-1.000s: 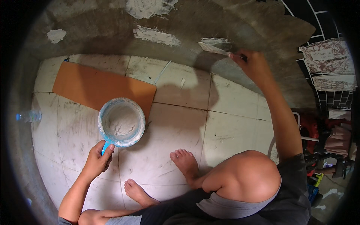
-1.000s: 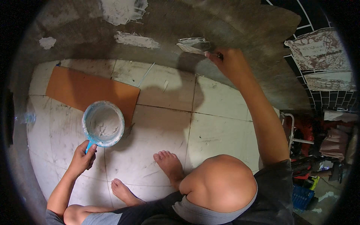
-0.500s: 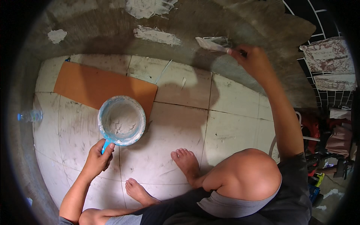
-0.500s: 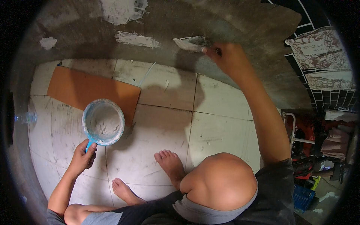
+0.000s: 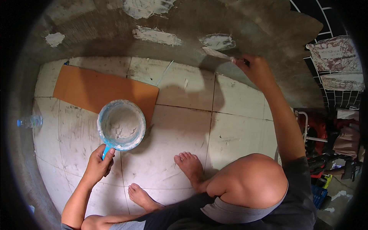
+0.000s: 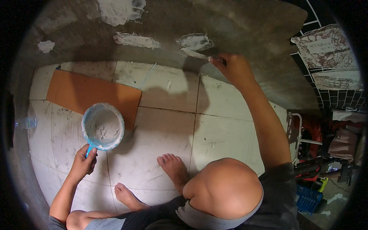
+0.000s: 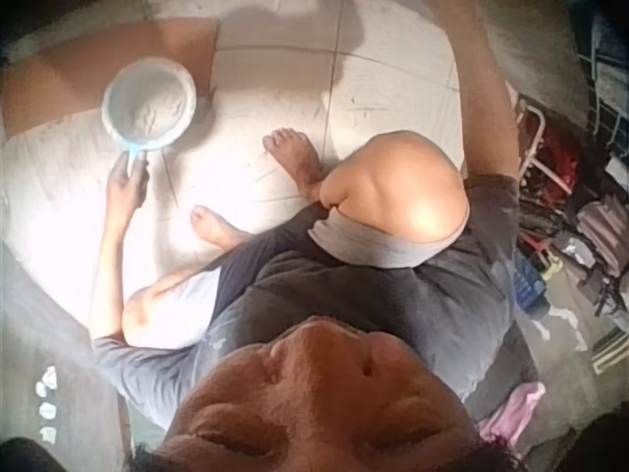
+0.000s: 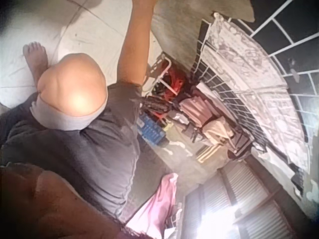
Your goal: The person applies white plaster to a concrete wall using a putty knife and a bucket of material, smoothing it over various holes and cracks.
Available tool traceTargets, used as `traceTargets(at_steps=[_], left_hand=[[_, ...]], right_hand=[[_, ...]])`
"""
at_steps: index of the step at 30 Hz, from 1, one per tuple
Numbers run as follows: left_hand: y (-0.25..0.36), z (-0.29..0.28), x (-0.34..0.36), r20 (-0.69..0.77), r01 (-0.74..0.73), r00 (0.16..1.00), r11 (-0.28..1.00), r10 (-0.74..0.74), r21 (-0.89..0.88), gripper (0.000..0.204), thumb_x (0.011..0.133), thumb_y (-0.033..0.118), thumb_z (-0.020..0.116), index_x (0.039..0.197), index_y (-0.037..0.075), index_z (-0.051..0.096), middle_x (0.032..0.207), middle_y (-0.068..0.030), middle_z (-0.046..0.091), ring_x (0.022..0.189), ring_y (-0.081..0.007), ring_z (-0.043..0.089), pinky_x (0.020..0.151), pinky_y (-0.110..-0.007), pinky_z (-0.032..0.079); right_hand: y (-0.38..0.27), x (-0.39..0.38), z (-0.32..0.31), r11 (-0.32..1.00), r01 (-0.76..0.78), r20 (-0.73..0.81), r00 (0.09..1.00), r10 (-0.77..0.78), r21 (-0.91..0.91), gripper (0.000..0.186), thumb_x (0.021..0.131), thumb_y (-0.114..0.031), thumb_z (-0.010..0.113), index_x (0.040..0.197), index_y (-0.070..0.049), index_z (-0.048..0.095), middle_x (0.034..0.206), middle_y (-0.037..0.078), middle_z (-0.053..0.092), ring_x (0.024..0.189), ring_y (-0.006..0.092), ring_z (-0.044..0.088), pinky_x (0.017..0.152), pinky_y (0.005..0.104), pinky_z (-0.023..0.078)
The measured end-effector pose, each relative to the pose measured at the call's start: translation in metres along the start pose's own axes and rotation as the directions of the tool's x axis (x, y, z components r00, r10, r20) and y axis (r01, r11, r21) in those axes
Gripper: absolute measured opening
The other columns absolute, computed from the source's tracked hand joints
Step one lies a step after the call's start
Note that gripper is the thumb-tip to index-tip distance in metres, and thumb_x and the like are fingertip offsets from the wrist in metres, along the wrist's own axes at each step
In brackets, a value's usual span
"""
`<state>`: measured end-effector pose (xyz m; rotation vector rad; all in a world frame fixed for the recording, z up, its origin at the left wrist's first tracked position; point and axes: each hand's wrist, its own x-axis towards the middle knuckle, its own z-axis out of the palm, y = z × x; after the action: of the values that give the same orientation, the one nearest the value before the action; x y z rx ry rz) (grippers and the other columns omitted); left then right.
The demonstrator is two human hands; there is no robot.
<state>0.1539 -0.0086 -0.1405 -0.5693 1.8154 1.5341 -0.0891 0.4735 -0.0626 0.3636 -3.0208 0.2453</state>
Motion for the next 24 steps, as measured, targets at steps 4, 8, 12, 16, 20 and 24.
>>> traceTargets(at_steps=[4, 8, 12, 16, 20, 24], left_hand=[[-0.002, -0.002, -0.002, -0.009, -0.005, 1.000, 1.000, 0.005, 0.004, 0.032, 0.106, 0.035, 0.056, 0.094, 0.007, 0.050, 0.057, 0.0035, 0.042, 0.042, -0.0060, 0.034, 0.039, -0.026, 0.029], [-0.009, -0.005, -0.004, -0.018, 0.013, 1.000, 1.000, -0.013, 0.001, 0.032, 0.106, 0.035, 0.056, 0.094, 0.006, 0.050, 0.056, 0.0031, 0.042, 0.042, -0.0063, 0.034, 0.039, -0.026, 0.029], [-0.008, -0.004, -0.003, -0.016, 0.024, 1.000, 1.000, -0.024, -0.016, 0.032, 0.106, 0.036, 0.056, 0.095, 0.006, 0.050, 0.056, 0.0030, 0.042, 0.042, -0.0063, 0.034, 0.039, -0.026, 0.028], [-0.002, -0.003, 0.000, 0.008, -0.011, 1.000, 1.000, 0.011, 0.009, 0.032, 0.106, 0.036, 0.056, 0.096, 0.006, 0.051, 0.056, 0.0030, 0.042, 0.042, -0.0061, 0.034, 0.039, -0.026, 0.027], [-0.001, -0.002, -0.003, -0.001, -0.027, 1.000, 1.000, 0.027, -0.010, 0.030, 0.106, 0.035, 0.056, 0.096, 0.007, 0.051, 0.056, 0.0031, 0.042, 0.042, -0.0058, 0.033, 0.039, -0.026, 0.027], [-0.009, -0.006, -0.008, -0.024, 0.003, 1.000, 0.999, -0.004, -0.036, 0.029, 0.106, 0.034, 0.056, 0.096, 0.007, 0.051, 0.057, 0.0032, 0.042, 0.042, -0.0057, 0.033, 0.039, -0.026, 0.027]], right_hand=[[0.026, 0.001, -0.021, 0.999, -0.039, -0.103, 0.994, 0.040, 0.006, 0.038, 0.093, -0.043, 0.073, 0.098, -0.005, 0.077, 0.072, 0.015, 0.069, 0.061, 0.0209, 0.064, 0.059, 0.0363, 0.050], [0.032, -0.022, -0.087, 0.997, -0.077, -0.069, 0.995, 0.075, -0.027, 0.036, 0.091, -0.041, 0.075, 0.098, -0.005, 0.077, 0.075, 0.014, 0.070, 0.063, 0.0187, 0.064, 0.060, 0.0354, 0.050], [0.020, -0.019, -0.067, 1.000, -0.024, 0.031, 0.999, 0.025, -0.015, 0.035, 0.090, -0.040, 0.076, 0.098, -0.006, 0.077, 0.076, 0.014, 0.071, 0.063, 0.0213, 0.064, 0.061, 0.0364, 0.051], [0.025, 0.001, -0.026, 1.000, -0.015, 0.022, 1.000, 0.016, -0.022, 0.035, 0.090, -0.041, 0.076, 0.097, -0.006, 0.077, 0.077, 0.014, 0.072, 0.062, 0.0243, 0.063, 0.061, 0.0375, 0.051], [0.062, -0.006, -0.058, 0.997, 0.041, -0.089, 0.995, -0.046, -0.062, 0.040, 0.091, -0.043, 0.075, 0.096, -0.004, 0.077, 0.076, 0.012, 0.072, 0.060, 0.0229, 0.061, 0.062, 0.0371, 0.050], [0.055, -0.016, -0.097, 0.995, -0.056, 0.039, 0.998, 0.059, -0.081, 0.043, 0.090, -0.046, 0.075, 0.096, -0.003, 0.077, 0.072, 0.010, 0.069, 0.059, 0.0180, 0.058, 0.061, 0.0337, 0.049]])
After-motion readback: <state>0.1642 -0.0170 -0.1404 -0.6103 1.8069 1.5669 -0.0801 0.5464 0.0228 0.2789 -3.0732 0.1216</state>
